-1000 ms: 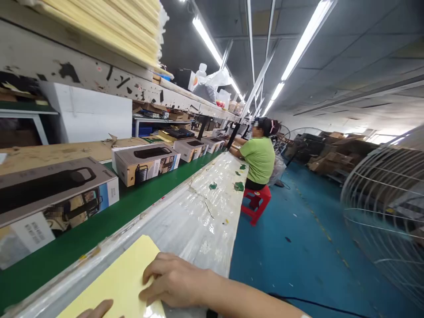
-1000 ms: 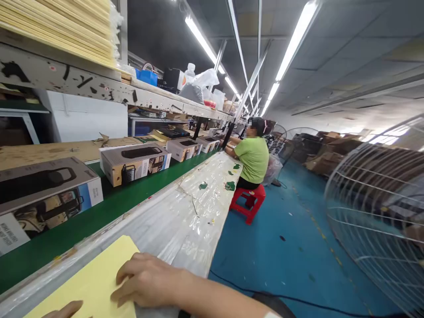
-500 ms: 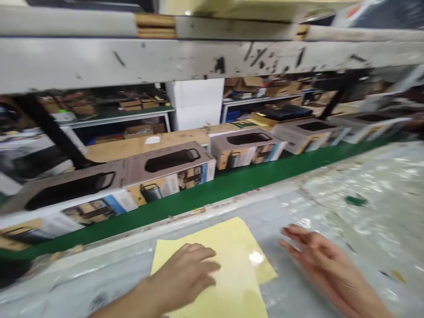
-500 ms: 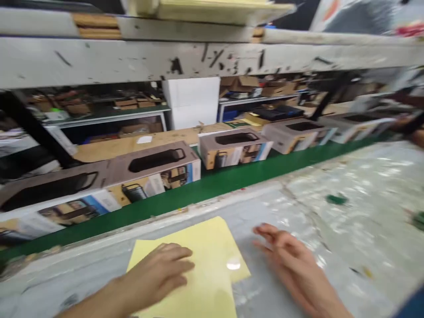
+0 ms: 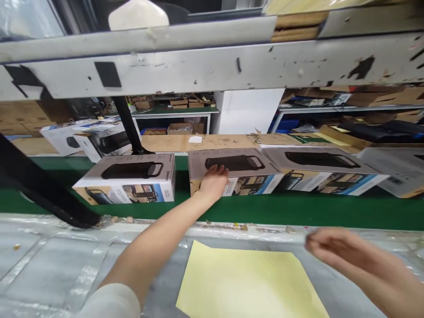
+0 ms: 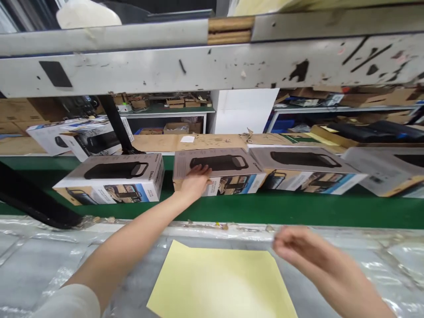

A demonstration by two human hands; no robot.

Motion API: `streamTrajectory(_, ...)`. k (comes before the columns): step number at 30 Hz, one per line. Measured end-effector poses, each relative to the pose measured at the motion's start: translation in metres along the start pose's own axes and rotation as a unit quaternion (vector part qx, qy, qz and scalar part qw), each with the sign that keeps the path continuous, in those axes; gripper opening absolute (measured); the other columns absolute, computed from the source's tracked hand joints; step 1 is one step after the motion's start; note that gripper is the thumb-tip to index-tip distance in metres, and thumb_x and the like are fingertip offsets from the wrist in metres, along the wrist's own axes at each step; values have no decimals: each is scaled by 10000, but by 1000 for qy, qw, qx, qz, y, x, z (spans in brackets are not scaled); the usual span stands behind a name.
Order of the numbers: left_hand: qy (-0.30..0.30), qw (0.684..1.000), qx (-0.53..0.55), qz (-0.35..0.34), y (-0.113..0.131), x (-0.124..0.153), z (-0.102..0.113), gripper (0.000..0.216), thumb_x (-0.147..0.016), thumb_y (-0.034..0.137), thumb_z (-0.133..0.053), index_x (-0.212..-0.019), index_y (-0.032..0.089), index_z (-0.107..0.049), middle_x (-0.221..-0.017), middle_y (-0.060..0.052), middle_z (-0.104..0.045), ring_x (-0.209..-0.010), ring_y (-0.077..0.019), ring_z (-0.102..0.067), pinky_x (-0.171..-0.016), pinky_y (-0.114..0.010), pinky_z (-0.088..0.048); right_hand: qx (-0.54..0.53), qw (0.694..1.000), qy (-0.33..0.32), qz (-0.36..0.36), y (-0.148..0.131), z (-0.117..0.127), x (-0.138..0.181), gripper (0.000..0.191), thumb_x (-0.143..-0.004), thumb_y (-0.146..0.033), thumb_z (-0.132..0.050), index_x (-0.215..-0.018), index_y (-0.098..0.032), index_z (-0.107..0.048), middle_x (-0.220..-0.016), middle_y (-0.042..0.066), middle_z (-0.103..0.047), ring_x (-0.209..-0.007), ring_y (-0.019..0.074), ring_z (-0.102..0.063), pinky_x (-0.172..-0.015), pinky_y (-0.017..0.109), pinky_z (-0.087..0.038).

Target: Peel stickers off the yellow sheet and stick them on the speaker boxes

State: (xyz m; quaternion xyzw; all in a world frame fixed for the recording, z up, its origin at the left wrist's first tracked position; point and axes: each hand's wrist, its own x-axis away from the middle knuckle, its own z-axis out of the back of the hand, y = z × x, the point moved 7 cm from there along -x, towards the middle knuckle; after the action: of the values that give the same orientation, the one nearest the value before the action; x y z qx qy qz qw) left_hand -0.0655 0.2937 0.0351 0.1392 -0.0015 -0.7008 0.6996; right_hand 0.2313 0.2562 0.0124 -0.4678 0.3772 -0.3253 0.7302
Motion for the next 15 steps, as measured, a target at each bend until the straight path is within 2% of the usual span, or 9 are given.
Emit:
streamTrajectory(2,-22,995,99,-12,5,-4,7,371,-941,135,-636,-1299,212,-697,-1433,-106,-630,-1393,-286,-546,-1218,-449,-389,-43,996,-79,9,-40,-35,-40,144,-825,-475,-791,-857,-343,-742,-775,125,-721,-680,291,-715,-572,406,-618)
streamTrajectory(4,-2,966,259,-13,4,4,27,309,-999,215,-564,-1273,218,-707,-1391,-85,-667,-1352,-249,-586,-1199,-412,-409,-147,982,-117,23,-72,-65,-74,230,-802,-448,-842,-873,-285,-695,-733,53,-698,-671,247,-703,-608,389,-625)
streamTrajectory(6,25,890,455,15,-5,23,47,382,-1058,380,-455,-1264,172,-700,-1333,-122,-699,-1284,-245,-635,-1151,-410,-456,-223,966,-128,29,-89,-89,-99,304,-785,-433,-870,-909,-252,-659,-724,10,-680,-661,210,-687,-620,361,-610)
streamTrajectory(8,17,809,585,53,-10,49,55,578,-1047,586,-380,-1247,148,-699,-1253,-151,-726,-1206,-261,-674,-1047,-419,-534,-241,961,-133,27,-93,-106,-116,346,-781,-432,-879,-938,-232,-645,-749,7,-688,-664,187,-676,-630,337,-597)
streamTrajectory(9,2,781,621,63,-10,61,56,640,-1010,666,-404,-1239,147,-701,-1227,-157,-731,-1180,-270,-680,-994,-418,-560,-235,962,-138,24,-93,-113,-122,361,-779,-436,-881,-948,-225,-641,-766,13,-697,-671,182,-674,-638,332,-594)
streamTrajectory(11,-7,758,649,61,-7,80,61,656,-915,714,-570,-1232,157,-709,-1214,-152,-727,-1138,-275,-682,-928,-401,-577,-219,963,-158,19,-92,-126,-128,386,-776,-448,-879,-964,-217,-635,-802,28,-715,-690,182,-678,-662,337,-601)
streamTrajectory(13,11,753,656,47,-7,89,66,599,-844,630,-733,-1231,174,-717,-1185,-130,-735,-1046,-246,-699,-893,-379,-576,-213,961,-176,13,-92,-136,-130,401,-771,-453,-879,-975,-218,-627,-823,35,-727,-703,190,-690,-678,351,-612)
streamTrajectory(15,26,748,662,39,-10,92,69,509,-833,532,-785,-1199,182,-736,-1133,-111,-751,-960,-217,-708,-868,-366,-576,-211,962,-175,7,-92,-141,-130,401,-767,-446,-880,-981,-220,-626,-827,35,-733,-713,199,-703,-688,360,-620)
